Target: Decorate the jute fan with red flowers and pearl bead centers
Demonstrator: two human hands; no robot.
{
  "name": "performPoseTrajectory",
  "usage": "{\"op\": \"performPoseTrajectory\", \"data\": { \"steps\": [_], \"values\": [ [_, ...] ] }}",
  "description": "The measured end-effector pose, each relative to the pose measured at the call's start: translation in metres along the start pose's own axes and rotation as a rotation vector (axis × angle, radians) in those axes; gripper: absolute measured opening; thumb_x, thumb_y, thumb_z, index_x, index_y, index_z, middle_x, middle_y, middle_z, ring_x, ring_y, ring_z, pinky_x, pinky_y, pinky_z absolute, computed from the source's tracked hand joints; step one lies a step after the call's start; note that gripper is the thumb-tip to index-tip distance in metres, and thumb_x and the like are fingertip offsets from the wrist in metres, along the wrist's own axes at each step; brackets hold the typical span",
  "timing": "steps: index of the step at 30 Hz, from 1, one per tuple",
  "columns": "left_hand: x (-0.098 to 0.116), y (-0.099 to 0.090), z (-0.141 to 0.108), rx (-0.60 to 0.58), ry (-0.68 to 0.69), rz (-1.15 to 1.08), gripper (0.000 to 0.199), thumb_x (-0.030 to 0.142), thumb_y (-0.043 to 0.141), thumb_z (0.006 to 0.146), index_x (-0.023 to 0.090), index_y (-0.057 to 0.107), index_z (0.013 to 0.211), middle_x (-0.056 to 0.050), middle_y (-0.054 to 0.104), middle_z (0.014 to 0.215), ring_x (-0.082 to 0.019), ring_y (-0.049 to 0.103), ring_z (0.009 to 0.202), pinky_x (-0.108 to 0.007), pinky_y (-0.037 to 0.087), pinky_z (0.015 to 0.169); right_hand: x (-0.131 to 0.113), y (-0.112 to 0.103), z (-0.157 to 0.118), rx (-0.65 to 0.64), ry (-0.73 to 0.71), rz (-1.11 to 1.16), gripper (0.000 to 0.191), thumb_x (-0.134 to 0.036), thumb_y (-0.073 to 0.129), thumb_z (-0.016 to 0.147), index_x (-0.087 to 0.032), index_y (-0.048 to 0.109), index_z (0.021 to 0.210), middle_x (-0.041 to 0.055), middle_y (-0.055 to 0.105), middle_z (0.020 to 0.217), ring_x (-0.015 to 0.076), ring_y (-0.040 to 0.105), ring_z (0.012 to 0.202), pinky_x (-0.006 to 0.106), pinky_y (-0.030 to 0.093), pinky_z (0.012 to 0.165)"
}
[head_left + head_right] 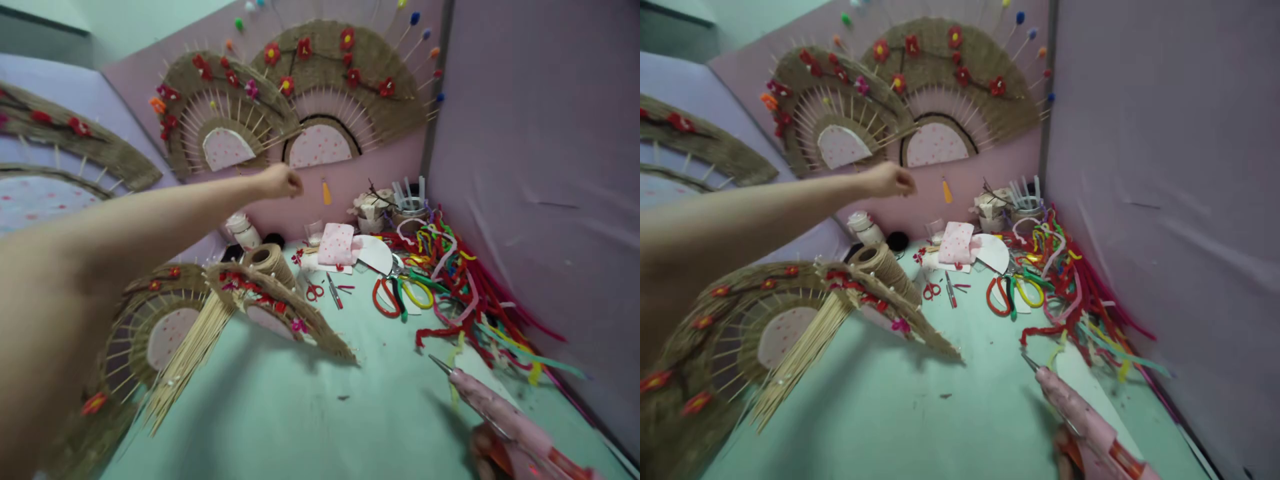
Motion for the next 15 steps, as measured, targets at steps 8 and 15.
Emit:
{"op": "performPoseTrajectory", "data": {
  "steps": [8,15],
  "values": [
    [0.086,-0.003,-0.245,0.198,0.021,-0.659,0.010,0.022,0.071,0.071,0.024,0.075,0.080,0.001,0.065,0.071,-0.015,0.063,0.070,-0.029,0.049,0.066,0.000,-0.008,-0.009,0.010,0.006,-0.106,0.070,-0.082,0.063,0.048,-0.018,0.068,0.075,0.0099,0.060,0.055,0.0209,0.051,0.039,0.028,0.033,0.024],
    [0.092,0.201,-0.330,-0.158,-0.341,-1.548,0.010,0.026,0.078,0.065,0.020,0.074,0.071,-0.004,0.065,0.066,-0.012,0.059,0.062,-0.024,0.047,0.062,0.001,0.027,-0.071,0.187,-0.236,-0.228,0.067,-0.078,0.040,0.074,-0.018,0.067,0.087,0.0070,0.058,0.064,0.0142,0.043,0.041,0.023,0.026,0.029]
  ]
}}
Point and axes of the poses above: each hand's wrist, its own z-axis towards the middle knuckle, its own y-axis out of the palm, x = y × z, the point moved 5 cm from there along z, towards the middle knuckle
